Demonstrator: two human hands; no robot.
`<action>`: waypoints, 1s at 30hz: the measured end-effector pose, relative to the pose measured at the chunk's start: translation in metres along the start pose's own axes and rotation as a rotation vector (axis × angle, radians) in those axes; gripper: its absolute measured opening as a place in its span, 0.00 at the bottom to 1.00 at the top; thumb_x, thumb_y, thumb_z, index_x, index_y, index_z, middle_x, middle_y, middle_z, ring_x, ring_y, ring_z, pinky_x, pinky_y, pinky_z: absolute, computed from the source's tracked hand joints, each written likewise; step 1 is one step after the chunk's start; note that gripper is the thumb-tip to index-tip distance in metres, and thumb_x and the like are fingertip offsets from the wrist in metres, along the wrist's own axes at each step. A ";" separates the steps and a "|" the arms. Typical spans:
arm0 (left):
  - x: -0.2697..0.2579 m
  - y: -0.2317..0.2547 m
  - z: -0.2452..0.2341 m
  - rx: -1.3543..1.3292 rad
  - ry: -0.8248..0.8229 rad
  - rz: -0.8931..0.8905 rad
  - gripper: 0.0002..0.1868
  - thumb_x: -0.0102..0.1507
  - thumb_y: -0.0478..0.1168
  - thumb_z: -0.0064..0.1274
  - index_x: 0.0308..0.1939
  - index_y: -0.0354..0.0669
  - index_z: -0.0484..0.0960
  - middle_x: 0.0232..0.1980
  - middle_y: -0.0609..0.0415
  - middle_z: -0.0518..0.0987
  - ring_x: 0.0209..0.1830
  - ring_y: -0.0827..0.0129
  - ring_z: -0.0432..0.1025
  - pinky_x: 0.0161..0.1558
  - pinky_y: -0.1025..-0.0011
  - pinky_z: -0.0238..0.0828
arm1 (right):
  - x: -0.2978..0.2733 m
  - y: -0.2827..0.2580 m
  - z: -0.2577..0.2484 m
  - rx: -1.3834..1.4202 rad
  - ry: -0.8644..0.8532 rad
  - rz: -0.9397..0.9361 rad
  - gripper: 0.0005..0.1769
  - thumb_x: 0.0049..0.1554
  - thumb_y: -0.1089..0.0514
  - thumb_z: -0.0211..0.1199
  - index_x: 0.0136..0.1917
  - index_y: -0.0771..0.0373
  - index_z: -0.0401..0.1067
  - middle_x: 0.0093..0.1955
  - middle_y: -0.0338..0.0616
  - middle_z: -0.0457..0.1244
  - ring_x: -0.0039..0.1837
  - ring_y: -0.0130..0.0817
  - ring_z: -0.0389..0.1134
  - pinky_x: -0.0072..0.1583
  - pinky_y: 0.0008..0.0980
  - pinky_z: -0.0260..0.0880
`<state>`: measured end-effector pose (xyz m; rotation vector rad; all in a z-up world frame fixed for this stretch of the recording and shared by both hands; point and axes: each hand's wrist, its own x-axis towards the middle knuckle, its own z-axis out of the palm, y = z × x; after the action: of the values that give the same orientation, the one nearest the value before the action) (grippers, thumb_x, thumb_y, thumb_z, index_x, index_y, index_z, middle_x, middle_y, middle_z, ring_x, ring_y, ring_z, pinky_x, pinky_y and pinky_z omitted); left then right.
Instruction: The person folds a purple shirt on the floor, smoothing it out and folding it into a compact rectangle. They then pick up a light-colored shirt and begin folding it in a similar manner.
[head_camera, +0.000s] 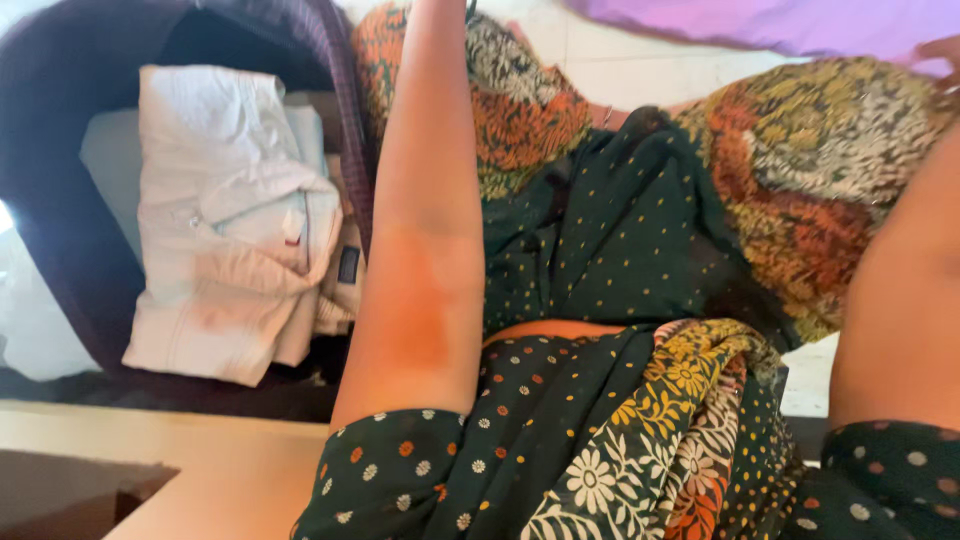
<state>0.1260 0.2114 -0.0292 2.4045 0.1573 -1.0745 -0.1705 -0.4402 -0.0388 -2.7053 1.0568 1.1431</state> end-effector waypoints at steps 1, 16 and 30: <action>0.007 0.008 0.000 -0.046 0.001 -0.037 0.31 0.68 0.65 0.49 0.65 0.50 0.73 0.62 0.39 0.78 0.51 0.45 0.74 0.47 0.52 0.75 | 0.005 0.000 -0.001 0.006 0.000 0.002 0.28 0.59 0.42 0.58 0.68 0.54 0.70 0.66 0.56 0.64 0.66 0.57 0.65 0.64 0.61 0.62; 0.128 0.051 0.056 -0.582 0.053 -0.518 0.30 0.63 0.64 0.53 0.61 0.51 0.74 0.57 0.40 0.80 0.41 0.47 0.75 0.35 0.54 0.78 | 0.031 0.016 0.008 0.105 -0.131 0.101 0.23 0.58 0.48 0.61 0.62 0.61 0.75 0.61 0.57 0.67 0.62 0.55 0.69 0.61 0.59 0.66; 0.147 0.053 0.054 -0.613 0.202 -0.565 0.34 0.61 0.57 0.59 0.64 0.45 0.68 0.59 0.40 0.77 0.48 0.50 0.75 0.40 0.57 0.79 | 0.055 0.001 -0.018 0.139 -0.334 0.178 0.19 0.57 0.53 0.63 0.57 0.67 0.79 0.56 0.58 0.71 0.58 0.53 0.73 0.58 0.58 0.69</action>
<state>0.2054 0.1255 -0.1457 1.9231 1.1158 -0.8276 -0.1326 -0.4776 -0.0605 -2.2487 1.2812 1.4244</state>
